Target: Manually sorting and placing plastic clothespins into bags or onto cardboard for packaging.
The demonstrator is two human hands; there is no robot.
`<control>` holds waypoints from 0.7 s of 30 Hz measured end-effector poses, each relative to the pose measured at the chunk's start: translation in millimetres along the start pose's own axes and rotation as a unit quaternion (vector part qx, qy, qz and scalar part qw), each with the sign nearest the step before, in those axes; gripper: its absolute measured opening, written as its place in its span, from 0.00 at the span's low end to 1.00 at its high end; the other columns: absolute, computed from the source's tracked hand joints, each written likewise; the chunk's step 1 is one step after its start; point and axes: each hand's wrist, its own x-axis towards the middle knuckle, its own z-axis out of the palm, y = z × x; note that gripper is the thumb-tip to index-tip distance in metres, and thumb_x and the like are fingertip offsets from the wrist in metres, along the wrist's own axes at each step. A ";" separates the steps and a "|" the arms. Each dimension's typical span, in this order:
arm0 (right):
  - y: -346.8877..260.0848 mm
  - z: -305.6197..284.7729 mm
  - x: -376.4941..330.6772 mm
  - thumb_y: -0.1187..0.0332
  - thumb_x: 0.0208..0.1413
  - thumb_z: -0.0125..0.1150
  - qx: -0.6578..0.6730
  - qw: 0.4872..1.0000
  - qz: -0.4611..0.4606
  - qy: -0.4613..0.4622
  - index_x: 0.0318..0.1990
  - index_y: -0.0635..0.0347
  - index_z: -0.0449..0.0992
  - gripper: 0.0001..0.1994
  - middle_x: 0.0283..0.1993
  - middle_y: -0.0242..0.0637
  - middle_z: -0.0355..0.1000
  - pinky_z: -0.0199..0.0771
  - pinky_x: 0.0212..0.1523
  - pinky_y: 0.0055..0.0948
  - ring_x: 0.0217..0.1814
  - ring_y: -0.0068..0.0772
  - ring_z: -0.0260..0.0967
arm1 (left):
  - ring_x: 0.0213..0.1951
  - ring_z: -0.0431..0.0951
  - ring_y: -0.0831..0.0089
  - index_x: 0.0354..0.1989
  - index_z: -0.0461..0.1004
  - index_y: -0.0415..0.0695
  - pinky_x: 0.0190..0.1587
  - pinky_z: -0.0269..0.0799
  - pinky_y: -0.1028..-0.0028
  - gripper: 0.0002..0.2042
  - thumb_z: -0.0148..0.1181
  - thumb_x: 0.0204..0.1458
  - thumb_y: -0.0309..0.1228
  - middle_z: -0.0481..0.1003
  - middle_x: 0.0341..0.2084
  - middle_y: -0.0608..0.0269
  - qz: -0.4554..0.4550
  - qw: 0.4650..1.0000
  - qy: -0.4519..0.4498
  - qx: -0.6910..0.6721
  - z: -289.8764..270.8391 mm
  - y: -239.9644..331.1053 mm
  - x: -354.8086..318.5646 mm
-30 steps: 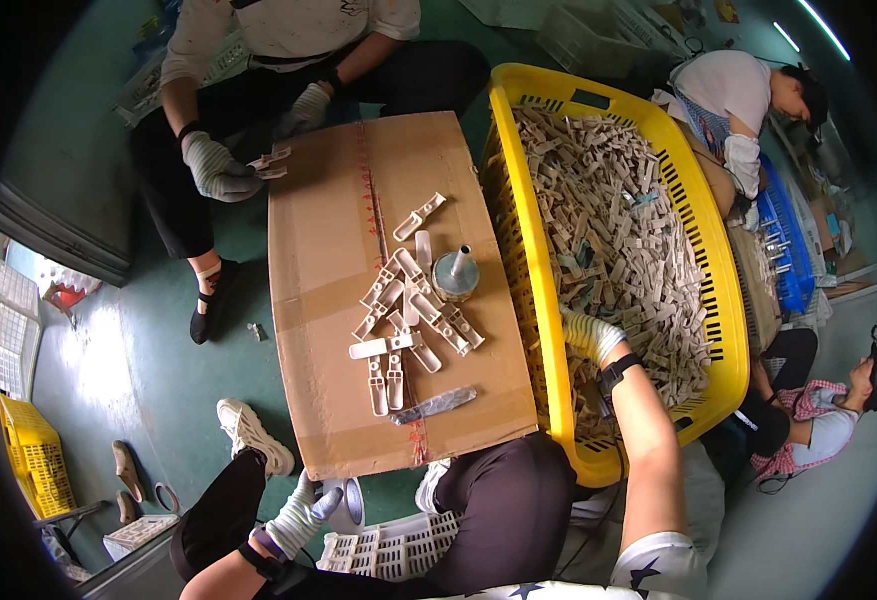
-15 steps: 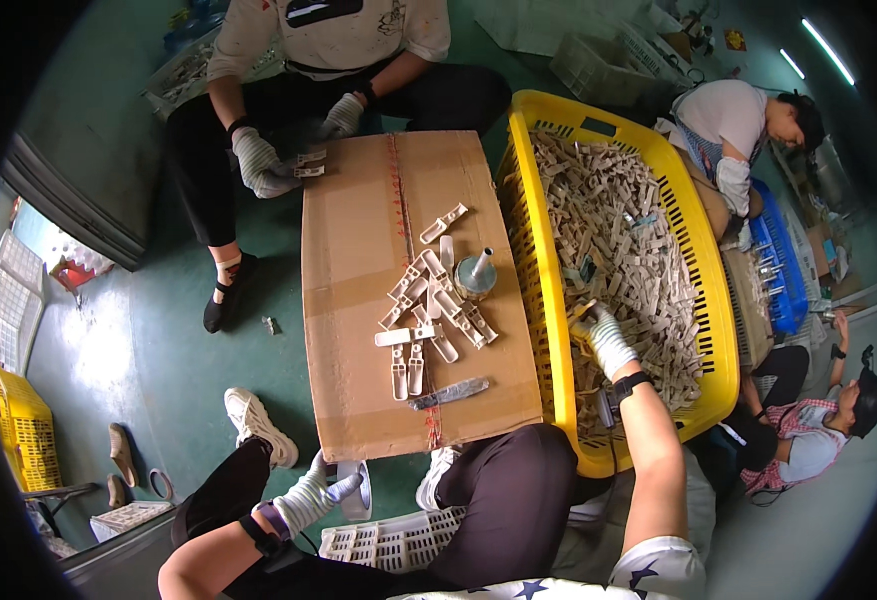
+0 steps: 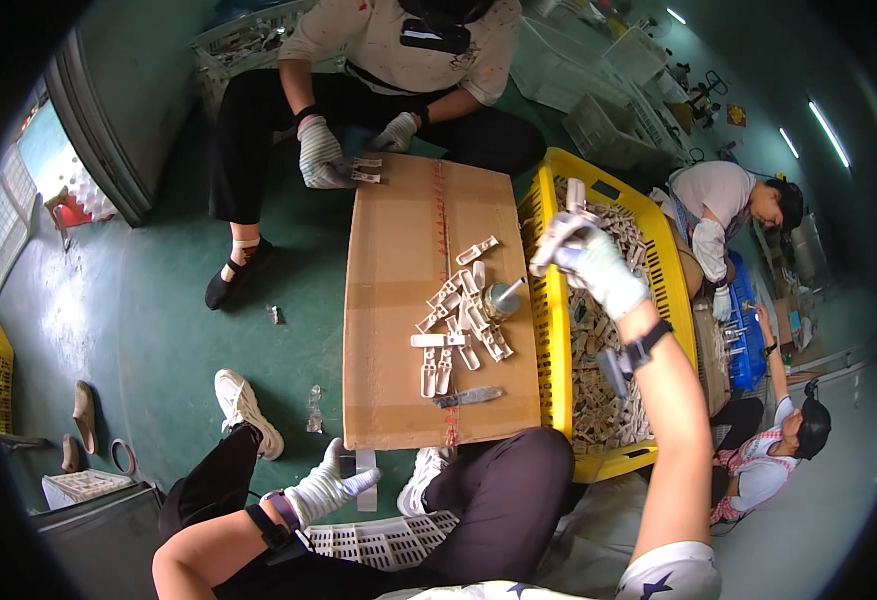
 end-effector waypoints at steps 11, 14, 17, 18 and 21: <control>98.1 77.3 112.4 0.77 0.40 0.67 -0.441 0.896 0.049 0.004 0.43 0.55 0.75 0.19 0.62 0.52 0.56 0.67 0.60 0.31 0.58 0.46 0.62 | 0.60 0.66 0.56 0.69 0.33 0.31 0.59 0.65 0.65 0.56 0.69 0.47 0.50 0.64 0.59 0.40 -0.044 0.999 -0.004 -0.001 -13.9 23.0 -19.5; 95.3 58.7 106.5 0.77 0.45 0.66 -0.439 0.897 0.023 0.040 0.66 0.54 0.62 0.37 0.75 0.62 0.27 0.64 0.63 0.32 0.70 0.52 0.55 | 0.59 0.67 0.58 0.70 0.33 0.32 0.59 0.65 0.65 0.56 0.70 0.47 0.48 0.64 0.58 0.41 -0.038 0.999 -0.013 -0.015 -11.9 21.9 -15.8; 85.9 23.9 94.2 0.77 0.47 0.65 -0.342 0.940 -0.008 -0.008 0.59 0.60 0.68 0.28 0.64 0.53 0.59 0.65 0.61 0.32 0.63 0.48 0.62 | 0.58 0.67 0.59 0.70 0.33 0.33 0.58 0.66 0.65 0.54 0.70 0.48 0.46 0.65 0.57 0.41 -0.034 0.999 -0.016 -0.016 -6.2 16.8 -9.0; 84.1 12.0 83.5 0.77 0.48 0.65 -0.283 0.958 -0.037 0.019 0.55 0.62 0.70 0.24 0.54 0.45 0.69 0.66 0.59 0.34 0.58 0.44 0.65 | 0.58 0.67 0.60 0.70 0.34 0.33 0.58 0.66 0.65 0.53 0.69 0.49 0.45 0.65 0.57 0.41 -0.040 0.999 -0.012 -0.017 -3.8 15.8 -4.8; 36.7 9.5 31.8 0.75 0.53 0.62 -0.233 0.963 -0.090 0.101 0.59 0.61 0.66 0.24 0.54 0.43 0.69 0.67 0.56 0.33 0.55 0.36 0.66 | 0.58 0.67 0.60 0.70 0.35 0.34 0.58 0.66 0.65 0.50 0.68 0.51 0.42 0.65 0.57 0.42 -0.027 0.998 0.001 -0.051 -4.0 27.1 -10.8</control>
